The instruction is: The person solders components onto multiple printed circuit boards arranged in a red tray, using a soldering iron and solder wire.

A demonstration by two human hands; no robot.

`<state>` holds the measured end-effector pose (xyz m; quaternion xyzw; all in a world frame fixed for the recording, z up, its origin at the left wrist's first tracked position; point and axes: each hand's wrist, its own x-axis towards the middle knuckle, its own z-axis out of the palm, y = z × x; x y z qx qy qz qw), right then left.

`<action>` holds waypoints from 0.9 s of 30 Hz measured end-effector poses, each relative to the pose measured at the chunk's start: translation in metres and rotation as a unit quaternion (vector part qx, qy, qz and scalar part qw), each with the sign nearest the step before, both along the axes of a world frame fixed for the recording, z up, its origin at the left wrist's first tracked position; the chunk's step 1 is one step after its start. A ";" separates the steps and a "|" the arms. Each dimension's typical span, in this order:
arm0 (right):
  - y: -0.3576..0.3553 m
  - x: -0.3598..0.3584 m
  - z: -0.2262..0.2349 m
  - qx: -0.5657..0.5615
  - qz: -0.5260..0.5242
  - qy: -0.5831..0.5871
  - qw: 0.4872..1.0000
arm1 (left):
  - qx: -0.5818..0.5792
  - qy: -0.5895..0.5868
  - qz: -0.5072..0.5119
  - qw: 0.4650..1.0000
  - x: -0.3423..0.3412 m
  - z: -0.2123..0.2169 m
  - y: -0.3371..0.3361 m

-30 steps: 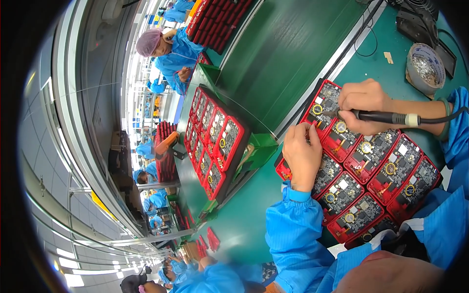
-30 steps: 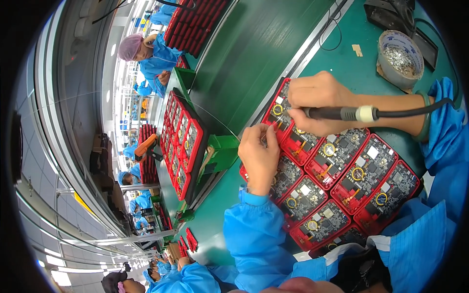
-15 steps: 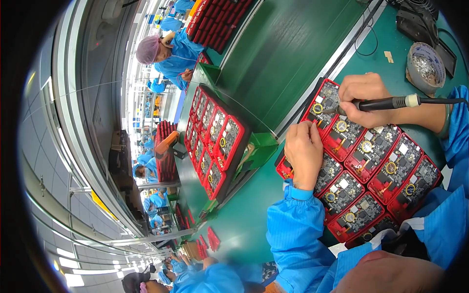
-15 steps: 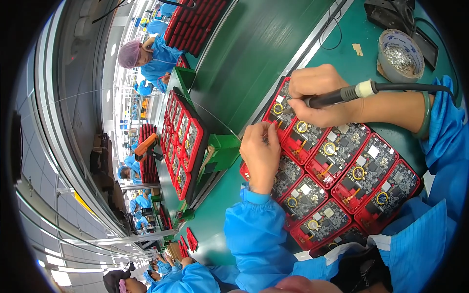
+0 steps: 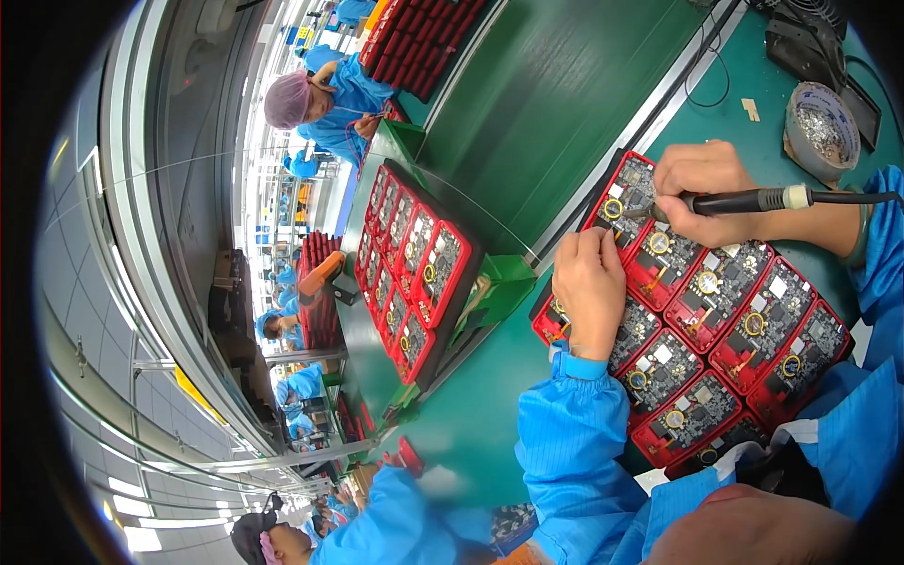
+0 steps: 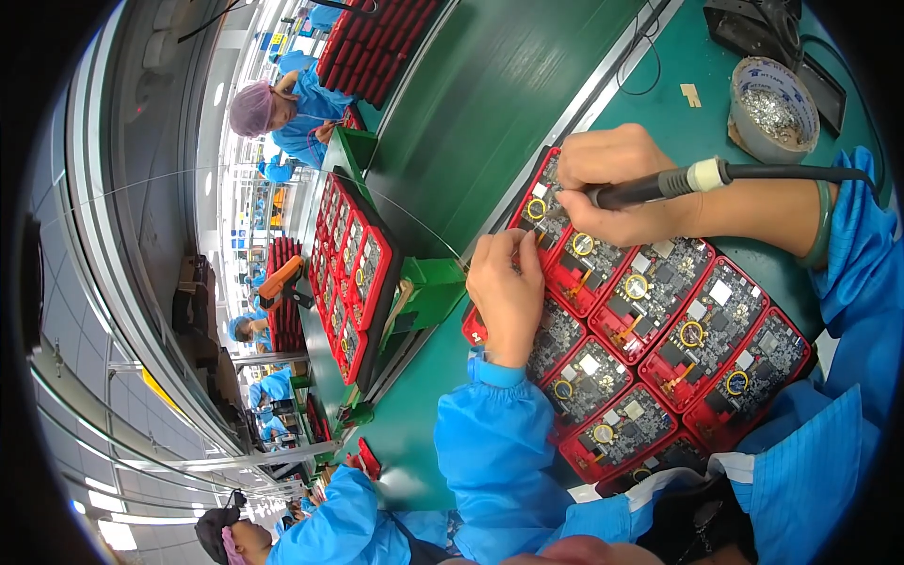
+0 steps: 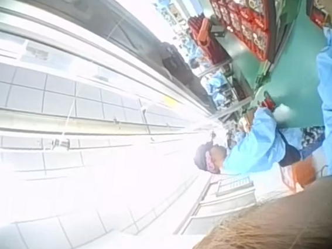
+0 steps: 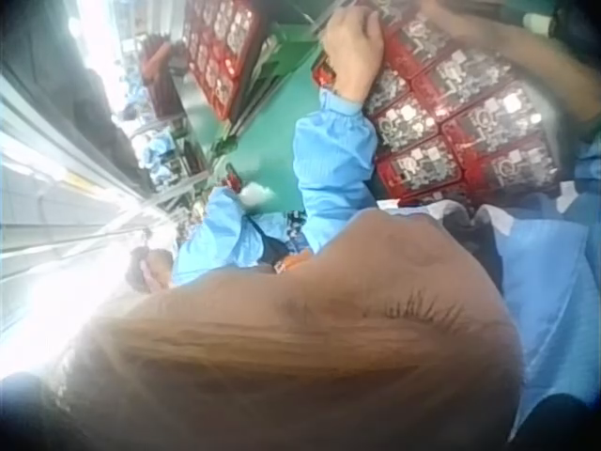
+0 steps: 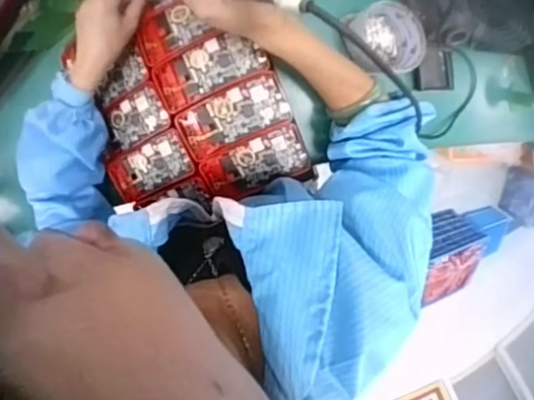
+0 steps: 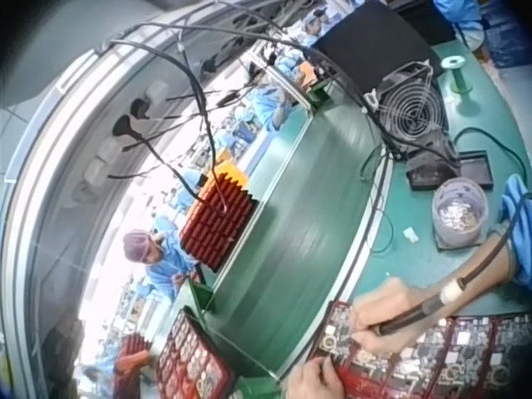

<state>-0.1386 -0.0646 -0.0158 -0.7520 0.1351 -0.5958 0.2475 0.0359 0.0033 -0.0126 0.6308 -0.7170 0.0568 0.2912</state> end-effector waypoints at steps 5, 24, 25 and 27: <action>-0.001 -0.004 0.002 -0.016 -0.002 0.037 0.999 | -0.004 0.009 -0.005 1.000 0.001 -0.002 -0.002; 0.000 -0.027 0.024 0.249 0.041 -0.119 0.960 | 0.136 0.282 0.123 0.942 0.050 0.127 0.092; 0.001 -0.037 0.026 0.258 0.029 -0.082 0.962 | 0.096 0.259 0.123 0.953 0.048 0.138 0.093; 0.004 -0.035 0.029 0.141 -0.036 -0.055 0.988 | 0.072 0.286 0.114 0.949 0.039 0.150 0.093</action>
